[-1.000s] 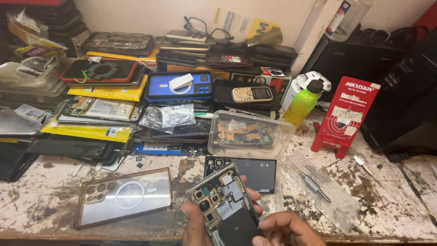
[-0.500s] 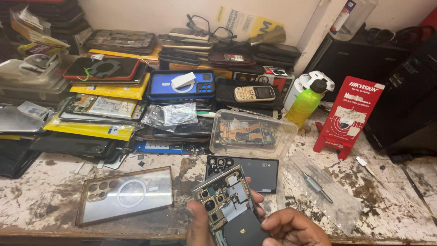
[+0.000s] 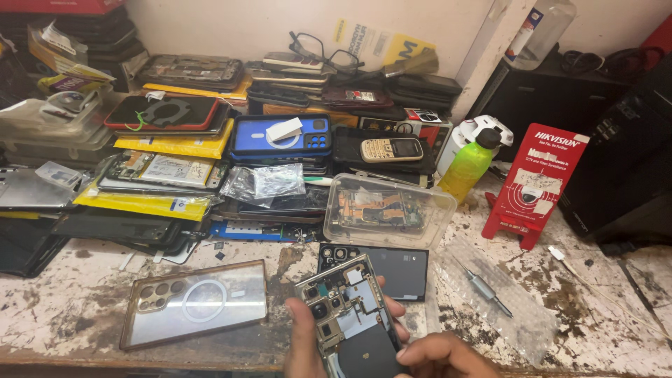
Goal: The person repairs a disassembled smartphone by using a screwdriver to remove screws and a plastic pry tool to detach the back cover. They then reconnect internal ribbon cables and test the device, which displays a green vertical line on the screen.
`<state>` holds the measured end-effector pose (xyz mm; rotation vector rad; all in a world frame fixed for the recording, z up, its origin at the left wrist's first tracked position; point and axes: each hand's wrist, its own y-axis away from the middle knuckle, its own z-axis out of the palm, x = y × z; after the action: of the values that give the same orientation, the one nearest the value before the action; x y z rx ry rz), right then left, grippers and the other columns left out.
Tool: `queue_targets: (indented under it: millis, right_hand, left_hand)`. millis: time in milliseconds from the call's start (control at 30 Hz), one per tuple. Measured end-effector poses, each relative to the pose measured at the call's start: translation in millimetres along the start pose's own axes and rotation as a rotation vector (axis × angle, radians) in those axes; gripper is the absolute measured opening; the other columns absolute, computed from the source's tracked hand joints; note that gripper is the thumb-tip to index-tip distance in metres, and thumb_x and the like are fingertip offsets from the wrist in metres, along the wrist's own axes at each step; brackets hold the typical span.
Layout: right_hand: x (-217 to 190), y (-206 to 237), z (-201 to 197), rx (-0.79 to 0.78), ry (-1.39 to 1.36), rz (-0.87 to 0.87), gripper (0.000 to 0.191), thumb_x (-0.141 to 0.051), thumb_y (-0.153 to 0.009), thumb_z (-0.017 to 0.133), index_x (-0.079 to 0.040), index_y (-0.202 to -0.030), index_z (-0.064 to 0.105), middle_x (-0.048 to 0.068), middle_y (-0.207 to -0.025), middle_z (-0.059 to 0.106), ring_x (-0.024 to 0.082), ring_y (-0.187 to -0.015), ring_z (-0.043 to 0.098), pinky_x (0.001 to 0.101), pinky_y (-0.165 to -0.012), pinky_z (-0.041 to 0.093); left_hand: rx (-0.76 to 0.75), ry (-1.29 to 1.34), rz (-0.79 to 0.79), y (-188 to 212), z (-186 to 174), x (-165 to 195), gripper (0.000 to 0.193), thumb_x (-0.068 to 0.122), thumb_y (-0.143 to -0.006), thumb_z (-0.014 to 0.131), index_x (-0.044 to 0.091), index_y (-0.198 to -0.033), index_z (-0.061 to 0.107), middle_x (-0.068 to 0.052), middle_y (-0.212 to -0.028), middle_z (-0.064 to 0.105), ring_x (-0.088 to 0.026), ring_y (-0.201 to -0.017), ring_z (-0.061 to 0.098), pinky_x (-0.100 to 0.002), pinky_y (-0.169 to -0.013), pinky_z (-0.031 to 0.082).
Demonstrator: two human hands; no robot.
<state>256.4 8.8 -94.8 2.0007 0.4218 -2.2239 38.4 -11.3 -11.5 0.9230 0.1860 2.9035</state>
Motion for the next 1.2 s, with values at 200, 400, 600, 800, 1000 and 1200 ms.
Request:
queue_targets:
  millis: [200, 400, 600, 800, 1000, 1200]
  right_hand:
    - [-7.1, -4.7, 1.0, 0.031, 0.396, -0.007, 0.021, 0.004, -0.076, 0.085, 0.0, -0.092, 0.073, 0.016, -0.087, 0.076, 0.019, -0.086, 0.08, 0.0306, -0.078, 0.066]
    - [-19.4, -5.3, -12.9, -0.133, 0.498, 0.066, 0.014, -0.006, -0.085, 0.076, -0.004, -0.098, 0.075, 0.012, -0.089, 0.075, 0.014, -0.076, 0.075, 0.0274, -0.072, 0.062]
    - [-8.1, -6.9, -19.3, -0.359, 0.271, -0.167, 0.015, -0.002, -0.093, 0.07, 0.005, -0.107, 0.071, 0.022, -0.106, 0.077, 0.027, -0.103, 0.076, 0.0372, -0.094, 0.058]
    - [-3.6, -13.9, -31.8, -0.417, 0.391, -0.238, 0.016, -0.002, -0.09, 0.076, 0.006, -0.104, 0.074, 0.019, -0.101, 0.075, 0.027, -0.1, 0.077, 0.0415, -0.097, 0.061]
    - [4.0, 4.2, -23.5, -0.211, -0.207, -0.012, 0.015, 0.008, -0.093, 0.068, 0.016, -0.105, 0.062, 0.03, -0.097, 0.071, 0.035, -0.096, 0.076, 0.0529, -0.114, 0.049]
    - [-4.0, -0.4, -32.6, -0.182, -0.308, 0.127, 0.022, 0.01, -0.085, 0.068, 0.021, -0.104, 0.063, 0.036, -0.102, 0.072, 0.04, -0.107, 0.074, 0.0589, -0.107, 0.051]
  left_hand:
    - [0.052, 0.044, -0.037, 0.3, 8.6, 5.3, 0.109, 0.081, -0.083, 0.014, -0.002, -0.141, 0.055, -0.023, -0.098, 0.072, -0.029, -0.08, 0.076, -0.041, -0.066, 0.066]
    - [0.054, 0.132, -0.068, -0.3, 9.8, 5.2, 0.109, 0.082, -0.086, 0.014, -0.004, -0.137, 0.057, -0.024, -0.091, 0.072, -0.03, -0.077, 0.075, -0.04, -0.064, 0.065]
    - [0.008, 0.194, -0.099, -0.6, 6.7, 4.5, 0.109, 0.079, -0.083, 0.012, -0.005, -0.137, 0.057, -0.025, -0.092, 0.073, -0.03, -0.077, 0.075, -0.04, -0.065, 0.065]
    - [0.026, 0.142, -0.099, 1.1, 5.7, 4.2, 0.108, 0.077, -0.084, 0.012, -0.004, -0.137, 0.058, -0.024, -0.09, 0.073, -0.03, -0.075, 0.076, -0.04, -0.065, 0.065]
    - [0.036, 0.061, -0.04, 3.3, 5.5, -0.5, 0.106, 0.075, -0.088, 0.013, -0.007, -0.138, 0.06, -0.024, -0.09, 0.074, -0.028, -0.075, 0.076, -0.039, -0.065, 0.065]
    - [-0.052, 0.033, -0.01, 3.9, 4.0, -2.5, 0.106, 0.074, -0.087, 0.014, -0.006, -0.142, 0.056, -0.023, -0.097, 0.073, -0.027, -0.083, 0.077, -0.038, -0.073, 0.067]
